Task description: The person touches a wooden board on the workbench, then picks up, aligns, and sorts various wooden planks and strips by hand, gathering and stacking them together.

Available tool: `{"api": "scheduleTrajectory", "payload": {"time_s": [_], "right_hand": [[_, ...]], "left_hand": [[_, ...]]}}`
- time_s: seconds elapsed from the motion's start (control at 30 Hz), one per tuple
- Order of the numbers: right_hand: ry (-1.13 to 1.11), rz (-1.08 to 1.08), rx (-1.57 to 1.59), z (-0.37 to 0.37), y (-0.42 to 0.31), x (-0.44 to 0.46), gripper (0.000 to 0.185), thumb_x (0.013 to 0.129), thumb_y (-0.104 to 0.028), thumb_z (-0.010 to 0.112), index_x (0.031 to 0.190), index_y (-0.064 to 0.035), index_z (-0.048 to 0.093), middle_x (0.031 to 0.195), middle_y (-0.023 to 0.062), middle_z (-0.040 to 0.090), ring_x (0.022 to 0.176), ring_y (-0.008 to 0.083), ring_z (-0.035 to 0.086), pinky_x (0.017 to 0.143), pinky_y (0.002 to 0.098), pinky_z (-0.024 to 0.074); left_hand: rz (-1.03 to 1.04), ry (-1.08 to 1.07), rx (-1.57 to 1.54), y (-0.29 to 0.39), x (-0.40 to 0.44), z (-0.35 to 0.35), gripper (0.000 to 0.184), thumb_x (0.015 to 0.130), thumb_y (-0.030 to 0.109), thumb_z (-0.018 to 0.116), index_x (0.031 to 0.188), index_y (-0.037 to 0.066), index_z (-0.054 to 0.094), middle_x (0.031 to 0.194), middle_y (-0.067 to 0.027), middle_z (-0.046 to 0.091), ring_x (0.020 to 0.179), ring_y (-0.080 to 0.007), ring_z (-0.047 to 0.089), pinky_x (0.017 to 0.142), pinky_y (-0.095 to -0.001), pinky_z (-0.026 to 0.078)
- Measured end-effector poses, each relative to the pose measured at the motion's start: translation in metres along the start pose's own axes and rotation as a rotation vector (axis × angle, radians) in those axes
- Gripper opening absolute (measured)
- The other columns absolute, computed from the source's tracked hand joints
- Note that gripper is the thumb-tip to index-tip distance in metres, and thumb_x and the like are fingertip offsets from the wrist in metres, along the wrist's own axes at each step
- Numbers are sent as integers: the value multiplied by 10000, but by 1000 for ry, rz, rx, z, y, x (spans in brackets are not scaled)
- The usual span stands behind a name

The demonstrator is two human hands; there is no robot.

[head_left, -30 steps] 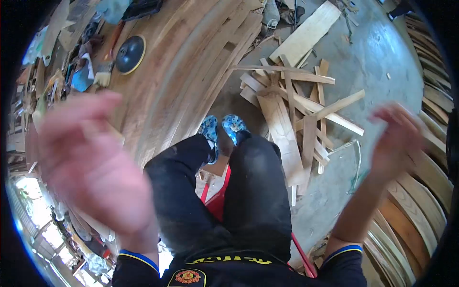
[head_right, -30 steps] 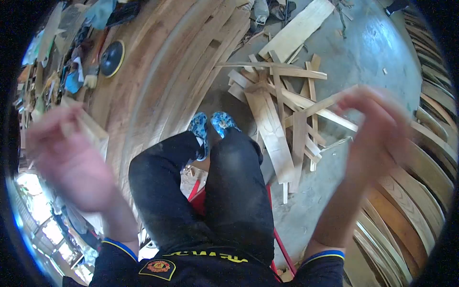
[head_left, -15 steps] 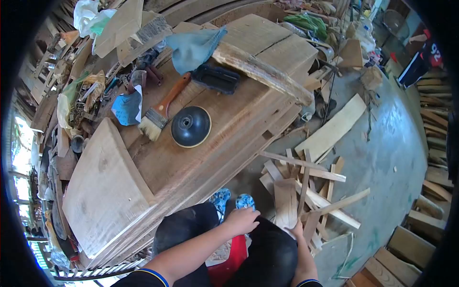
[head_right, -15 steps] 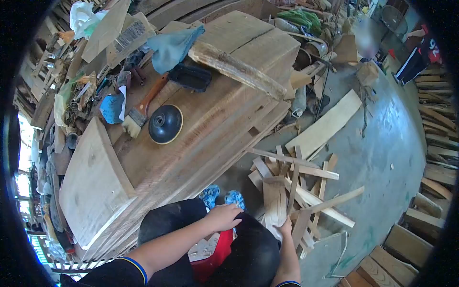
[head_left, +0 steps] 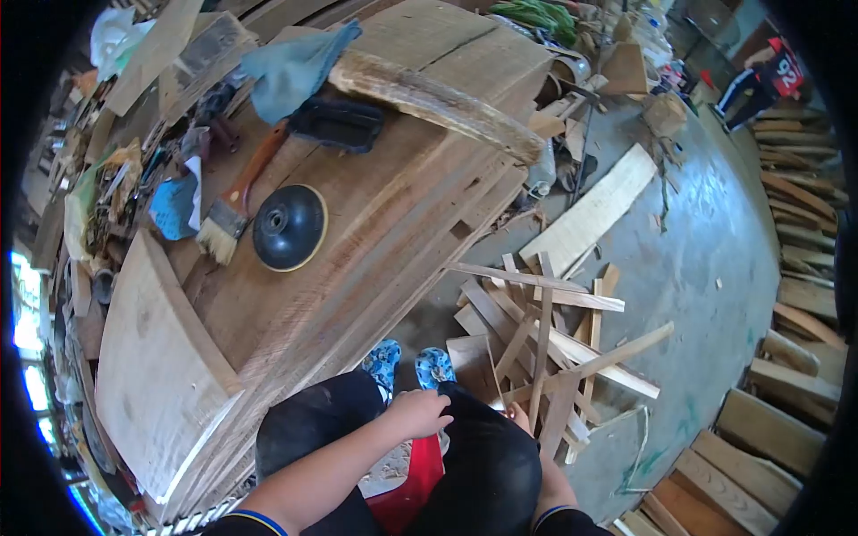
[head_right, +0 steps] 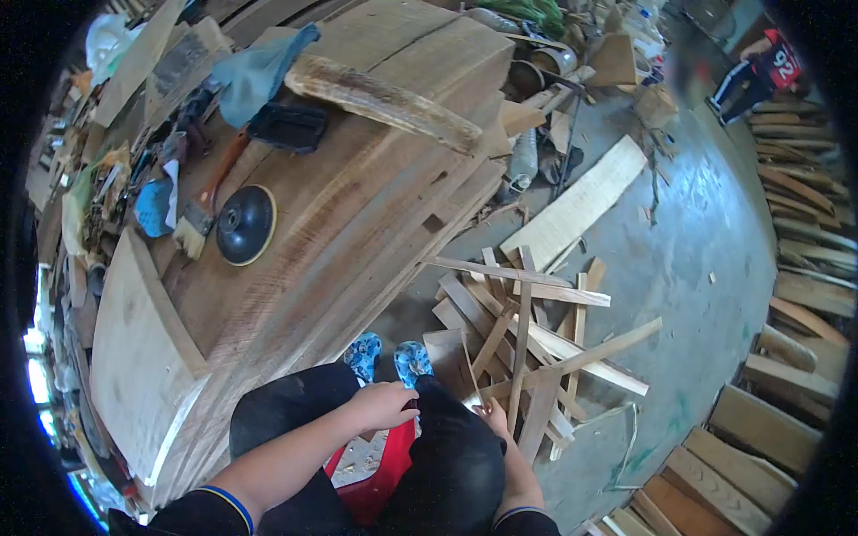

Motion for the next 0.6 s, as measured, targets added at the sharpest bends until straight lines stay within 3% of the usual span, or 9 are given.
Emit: {"api": "scheduleTrajectory", "payload": {"time_s": [0.07,0.17,0.23,0.27,0.33,0.43,0.47,0.5,0.6], "right_hand": [[253,-109,216,-3,-14,-7,327,855,-231,833,902,-24,584,749,23,580,719,100,514,652,282,440],[373,-182,393,-61,-77,-3,202,896,-191,798,911,-7,715,648,-71,558,584,31,445,523,232,339],[308,-25,650,-120,-122,-9,212,910,-203,785,951,-1,735,728,-47,638,682,41,555,605,232,441],[484,-171,380,-148,-156,-11,214,939,-213,749,961,-1,735,771,-22,660,749,52,585,641,247,462],[559,-181,332,-209,-221,-29,221,986,-211,682,1025,-1,741,845,-5,686,811,85,603,740,254,483],[735,-466,386,-302,-263,-14,300,991,-216,683,1182,15,691,1068,27,702,959,110,621,877,276,498],[672,-451,530,-327,-307,-24,348,1003,-232,668,1221,40,673,1100,28,696,1007,115,614,921,285,484],[767,-541,314,-340,-368,-35,394,1010,-262,657,1246,54,659,1087,30,691,981,104,601,899,276,483],[643,-602,217,-372,-519,-35,511,967,-343,699,1273,64,652,1179,97,695,1081,139,624,972,274,463]], "left_hand": [[11,-28,26,6,4,0,434,952,440,605,1215,100,663,1100,-175,685,1037,-380,673,877,-486,554],[3,-14,-6,17,8,-11,454,962,460,583,1225,98,663,1101,-180,687,1013,-382,683,860,-502,560],[4,16,-25,20,10,-13,462,967,468,573,1228,99,663,1096,-182,688,1004,-381,687,852,-506,562],[3,16,-14,19,14,-12,468,971,475,564,1232,99,662,1087,-184,689,998,-382,689,848,-508,563],[12,24,-6,22,19,-12,475,974,482,556,1236,99,661,1078,-186,690,991,-383,692,843,-511,564],[25,-48,33,26,24,-10,476,966,500,554,1173,89,676,1062,-191,689,999,-378,686,843,-514,557],[27,-38,25,26,26,-10,476,966,500,554,1173,89,676,1062,-191,689,999,-378,686,843,-514,557],[62,-16,9,26,26,-9,476,964,504,553,1155,87,677,1061,-187,687,1006,-375,683,849,-509,554],[113,24,-69,31,19,-11,481,960,514,551,1131,81,672,1065,-176,683,1023,-371,674,869,-496,548]]}}
Point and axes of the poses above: each hand's wrist, its own x-axis towards the middle knuckle, its own z-axis out of the palm, y = z × x, the point moved 1 cm from there along x, towards the middle knuckle
